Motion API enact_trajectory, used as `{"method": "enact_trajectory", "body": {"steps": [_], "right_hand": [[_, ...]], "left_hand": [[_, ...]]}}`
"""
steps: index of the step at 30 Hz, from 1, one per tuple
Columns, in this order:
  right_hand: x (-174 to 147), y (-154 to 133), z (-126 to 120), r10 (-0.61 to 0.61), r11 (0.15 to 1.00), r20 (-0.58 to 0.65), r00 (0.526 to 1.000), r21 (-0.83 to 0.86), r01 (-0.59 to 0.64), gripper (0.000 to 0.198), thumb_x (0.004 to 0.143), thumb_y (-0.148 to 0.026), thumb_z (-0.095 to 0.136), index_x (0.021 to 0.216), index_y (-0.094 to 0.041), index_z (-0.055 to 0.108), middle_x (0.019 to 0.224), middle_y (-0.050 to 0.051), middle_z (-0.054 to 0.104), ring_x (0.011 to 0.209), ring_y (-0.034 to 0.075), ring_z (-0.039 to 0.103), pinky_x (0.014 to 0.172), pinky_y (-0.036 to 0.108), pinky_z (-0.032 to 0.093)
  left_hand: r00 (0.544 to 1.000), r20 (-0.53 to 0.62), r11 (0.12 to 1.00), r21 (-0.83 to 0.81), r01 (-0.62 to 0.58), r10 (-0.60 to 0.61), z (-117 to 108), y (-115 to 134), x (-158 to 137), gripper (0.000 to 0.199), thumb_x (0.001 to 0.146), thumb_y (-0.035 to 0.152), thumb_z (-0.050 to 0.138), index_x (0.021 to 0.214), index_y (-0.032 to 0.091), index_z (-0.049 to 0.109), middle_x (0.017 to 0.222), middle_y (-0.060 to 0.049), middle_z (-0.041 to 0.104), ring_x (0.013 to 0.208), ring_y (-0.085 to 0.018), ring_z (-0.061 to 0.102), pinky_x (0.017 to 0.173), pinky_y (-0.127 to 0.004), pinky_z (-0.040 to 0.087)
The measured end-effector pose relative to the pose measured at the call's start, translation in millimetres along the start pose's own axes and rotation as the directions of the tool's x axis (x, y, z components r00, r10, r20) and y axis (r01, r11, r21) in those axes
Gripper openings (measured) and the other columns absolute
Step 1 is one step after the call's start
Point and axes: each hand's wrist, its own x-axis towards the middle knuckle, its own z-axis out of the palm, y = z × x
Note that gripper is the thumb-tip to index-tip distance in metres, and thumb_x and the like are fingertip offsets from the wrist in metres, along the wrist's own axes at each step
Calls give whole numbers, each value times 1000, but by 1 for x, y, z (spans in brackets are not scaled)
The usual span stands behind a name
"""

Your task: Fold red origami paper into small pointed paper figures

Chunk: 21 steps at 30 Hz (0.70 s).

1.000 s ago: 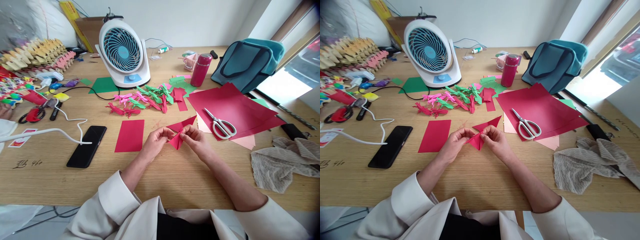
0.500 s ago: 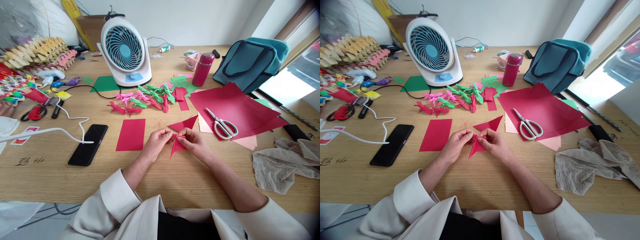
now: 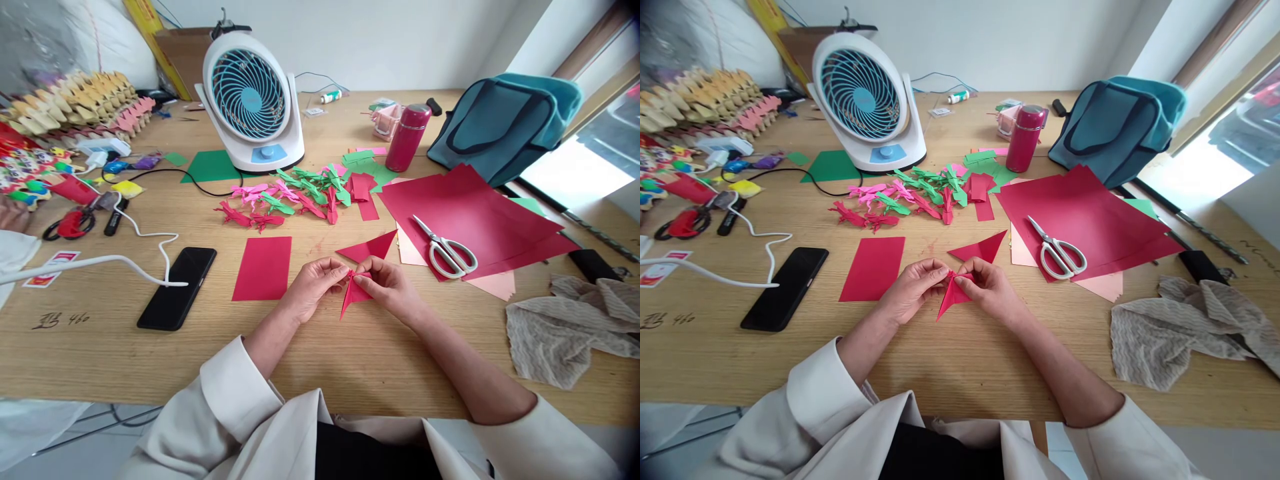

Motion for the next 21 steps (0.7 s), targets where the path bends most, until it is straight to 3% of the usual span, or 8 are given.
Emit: {"method": "enact_trajectory", "body": {"steps": [6,12,21], "right_hand": [[0,2,-1,-2,1000,10,1000,-29,3,23,85,-40,66,84,-19,58,77,-1,55,67,12,47,63,26,38],[-2,3,-3,-3,993,7,1000,-121,3,20,88,-38,62,86,-19,59,73,-1,53,62,11,44,57,25,35],[-3,1,-2,-17,974,-29,999,-226,10,17,89,-35,60,86,-18,59,73,-1,54,62,11,44,56,25,35]], "left_hand": [[997,-19,986,151,-66,69,0,2,1,26,70,37,79,75,14,69,70,2,63,66,-7,53,67,-20,43],[988,-12,944,298,-143,154,-6,-1,5,22,73,35,76,81,14,73,80,-2,72,77,-13,63,76,-25,48],[979,17,866,464,-187,202,-7,0,5,25,77,36,71,86,13,74,84,-6,74,79,-17,67,75,-27,51]]}}
